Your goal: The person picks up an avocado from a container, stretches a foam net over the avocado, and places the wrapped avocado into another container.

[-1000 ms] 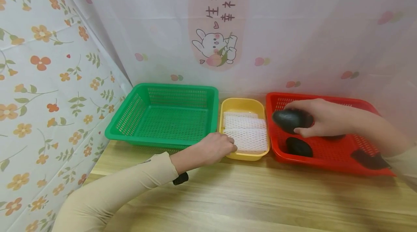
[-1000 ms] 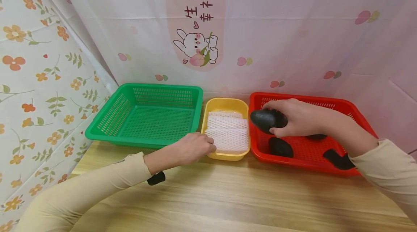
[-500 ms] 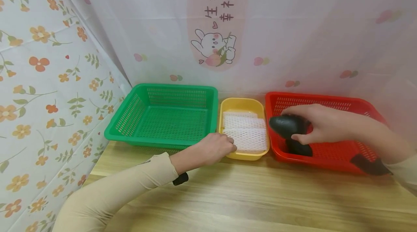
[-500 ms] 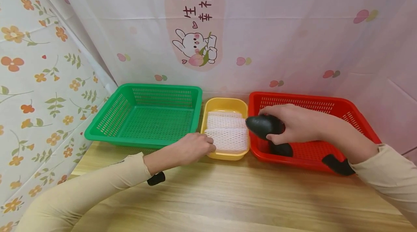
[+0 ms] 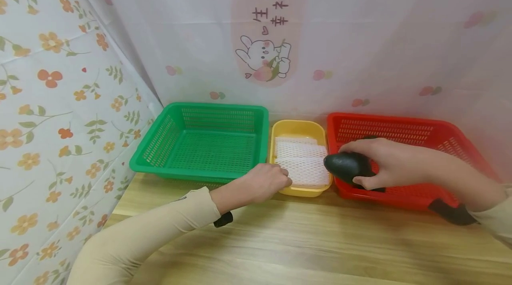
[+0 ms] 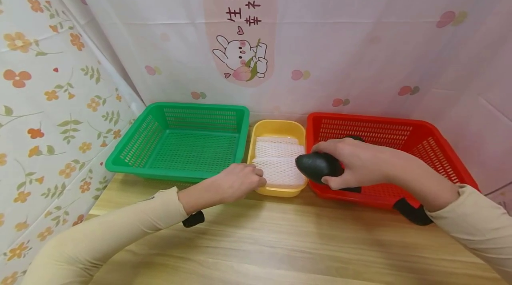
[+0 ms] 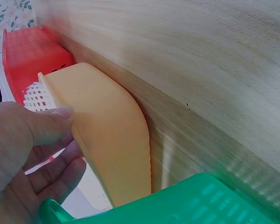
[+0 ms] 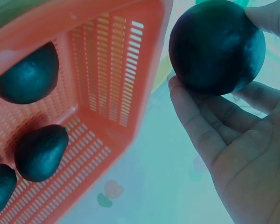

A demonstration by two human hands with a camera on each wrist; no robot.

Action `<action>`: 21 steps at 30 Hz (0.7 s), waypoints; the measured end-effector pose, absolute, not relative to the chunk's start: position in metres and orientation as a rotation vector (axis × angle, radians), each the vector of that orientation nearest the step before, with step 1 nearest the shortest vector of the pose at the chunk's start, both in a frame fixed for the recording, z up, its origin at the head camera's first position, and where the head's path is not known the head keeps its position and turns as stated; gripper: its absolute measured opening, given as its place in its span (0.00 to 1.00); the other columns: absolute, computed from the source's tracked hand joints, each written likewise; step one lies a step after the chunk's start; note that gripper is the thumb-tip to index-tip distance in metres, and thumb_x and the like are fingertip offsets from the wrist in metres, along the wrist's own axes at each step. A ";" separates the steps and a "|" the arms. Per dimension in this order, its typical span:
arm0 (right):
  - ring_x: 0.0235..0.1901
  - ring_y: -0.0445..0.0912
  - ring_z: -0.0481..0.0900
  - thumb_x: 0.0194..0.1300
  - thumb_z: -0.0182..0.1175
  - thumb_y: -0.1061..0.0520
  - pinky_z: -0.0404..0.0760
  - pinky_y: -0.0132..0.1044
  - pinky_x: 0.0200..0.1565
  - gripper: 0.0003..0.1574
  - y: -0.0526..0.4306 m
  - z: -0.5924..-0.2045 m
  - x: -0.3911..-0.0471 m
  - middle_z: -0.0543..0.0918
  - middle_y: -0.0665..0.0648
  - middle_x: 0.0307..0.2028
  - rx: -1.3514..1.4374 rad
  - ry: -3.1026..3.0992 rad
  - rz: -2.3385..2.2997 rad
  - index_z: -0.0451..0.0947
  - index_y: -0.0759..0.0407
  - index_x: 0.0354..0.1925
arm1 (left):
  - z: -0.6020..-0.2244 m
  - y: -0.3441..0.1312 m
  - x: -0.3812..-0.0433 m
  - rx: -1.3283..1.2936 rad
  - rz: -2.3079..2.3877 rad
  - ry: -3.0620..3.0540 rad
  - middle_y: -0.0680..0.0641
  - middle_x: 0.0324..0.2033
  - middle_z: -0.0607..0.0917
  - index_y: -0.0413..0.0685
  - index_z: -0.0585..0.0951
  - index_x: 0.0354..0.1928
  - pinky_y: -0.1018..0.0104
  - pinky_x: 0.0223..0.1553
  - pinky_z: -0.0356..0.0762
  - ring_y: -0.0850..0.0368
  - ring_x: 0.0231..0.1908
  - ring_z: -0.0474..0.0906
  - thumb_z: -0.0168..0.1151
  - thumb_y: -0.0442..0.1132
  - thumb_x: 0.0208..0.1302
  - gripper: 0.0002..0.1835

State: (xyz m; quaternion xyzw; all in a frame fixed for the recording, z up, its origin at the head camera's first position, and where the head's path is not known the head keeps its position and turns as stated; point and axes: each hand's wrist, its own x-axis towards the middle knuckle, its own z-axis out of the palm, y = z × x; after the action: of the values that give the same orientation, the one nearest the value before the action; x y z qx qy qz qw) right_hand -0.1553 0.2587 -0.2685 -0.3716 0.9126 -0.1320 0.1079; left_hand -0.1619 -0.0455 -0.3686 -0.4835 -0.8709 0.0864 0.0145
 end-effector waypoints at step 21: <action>0.41 0.38 0.74 0.59 0.74 0.46 0.79 0.37 0.38 0.34 0.242 -0.284 -0.137 0.77 0.39 0.48 -1.222 2.634 -0.330 0.73 0.48 0.61 | -0.367 -0.045 -0.161 -1.478 0.319 -2.723 0.56 0.27 0.76 0.56 0.86 0.39 0.70 0.23 0.72 0.61 0.29 0.71 0.64 0.28 0.66 0.12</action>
State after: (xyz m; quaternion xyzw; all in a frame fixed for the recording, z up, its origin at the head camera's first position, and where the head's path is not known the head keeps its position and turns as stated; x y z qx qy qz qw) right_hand -0.1375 0.2424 -0.2838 -0.4155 0.8960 -0.1122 0.1094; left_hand -0.1610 -0.0446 -0.3671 -0.4746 -0.8741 0.1024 0.0135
